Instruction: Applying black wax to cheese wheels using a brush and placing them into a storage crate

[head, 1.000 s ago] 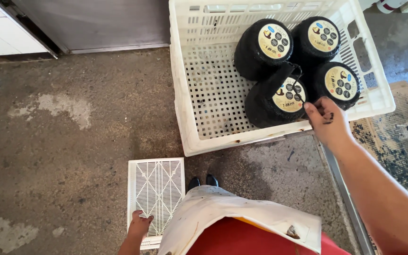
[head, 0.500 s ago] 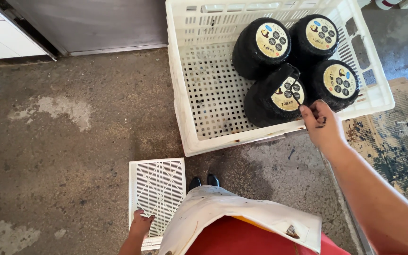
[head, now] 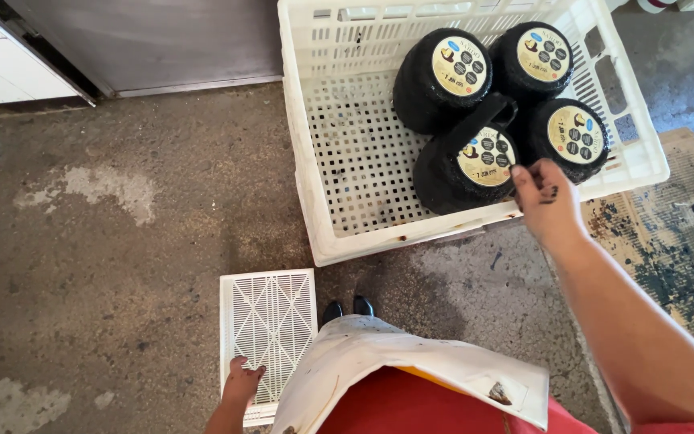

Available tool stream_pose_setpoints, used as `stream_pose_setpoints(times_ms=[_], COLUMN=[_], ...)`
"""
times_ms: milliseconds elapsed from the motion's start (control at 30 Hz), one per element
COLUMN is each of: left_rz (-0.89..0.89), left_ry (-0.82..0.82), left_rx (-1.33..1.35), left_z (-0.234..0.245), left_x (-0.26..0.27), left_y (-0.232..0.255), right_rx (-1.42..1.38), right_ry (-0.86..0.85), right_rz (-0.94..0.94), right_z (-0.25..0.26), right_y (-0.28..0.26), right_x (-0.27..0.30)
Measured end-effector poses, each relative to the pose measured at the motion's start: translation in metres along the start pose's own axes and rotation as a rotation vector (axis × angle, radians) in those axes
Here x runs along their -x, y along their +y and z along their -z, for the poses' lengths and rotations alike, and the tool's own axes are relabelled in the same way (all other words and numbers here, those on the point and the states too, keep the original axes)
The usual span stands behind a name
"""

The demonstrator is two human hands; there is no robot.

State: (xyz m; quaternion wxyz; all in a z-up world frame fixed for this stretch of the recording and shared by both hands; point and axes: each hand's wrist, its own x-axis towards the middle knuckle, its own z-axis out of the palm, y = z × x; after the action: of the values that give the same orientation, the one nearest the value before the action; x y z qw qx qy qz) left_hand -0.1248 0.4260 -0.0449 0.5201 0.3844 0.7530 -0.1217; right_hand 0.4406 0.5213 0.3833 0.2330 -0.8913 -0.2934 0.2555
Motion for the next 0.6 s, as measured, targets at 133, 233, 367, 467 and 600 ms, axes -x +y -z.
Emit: stream_pose_setpoints(times_ms=[133,233,367,467,600], left_rz=[0.03,-0.015,-0.038,0.006,-0.019], left_ry=[-0.01,0.036,0.034,-0.019,-0.018], left_rx=[0.02,0.01,-0.011,0.019,0.02], left_z=[-0.001,-0.01,-0.012,-0.001,0.0], left_x=[0.001,-0.013,-0.017,0.003,0.004], left_y=[0.001,-0.009,-0.013,0.007,0.009], right_rx=[-0.053,0.069,0.217,0.389,0.344], right_ry=[0.037,0.003,-0.081,-0.156,-0.2], right_rz=[0.117,0.116,0.071,-0.017,-0.049], right_z=[0.007,0.007,-0.005,-0.004,0.024], right_y=[0.013,-0.004,-0.038,-0.056,-0.029], right_x=[-0.008,-0.001,0.011,0.021,0.019])
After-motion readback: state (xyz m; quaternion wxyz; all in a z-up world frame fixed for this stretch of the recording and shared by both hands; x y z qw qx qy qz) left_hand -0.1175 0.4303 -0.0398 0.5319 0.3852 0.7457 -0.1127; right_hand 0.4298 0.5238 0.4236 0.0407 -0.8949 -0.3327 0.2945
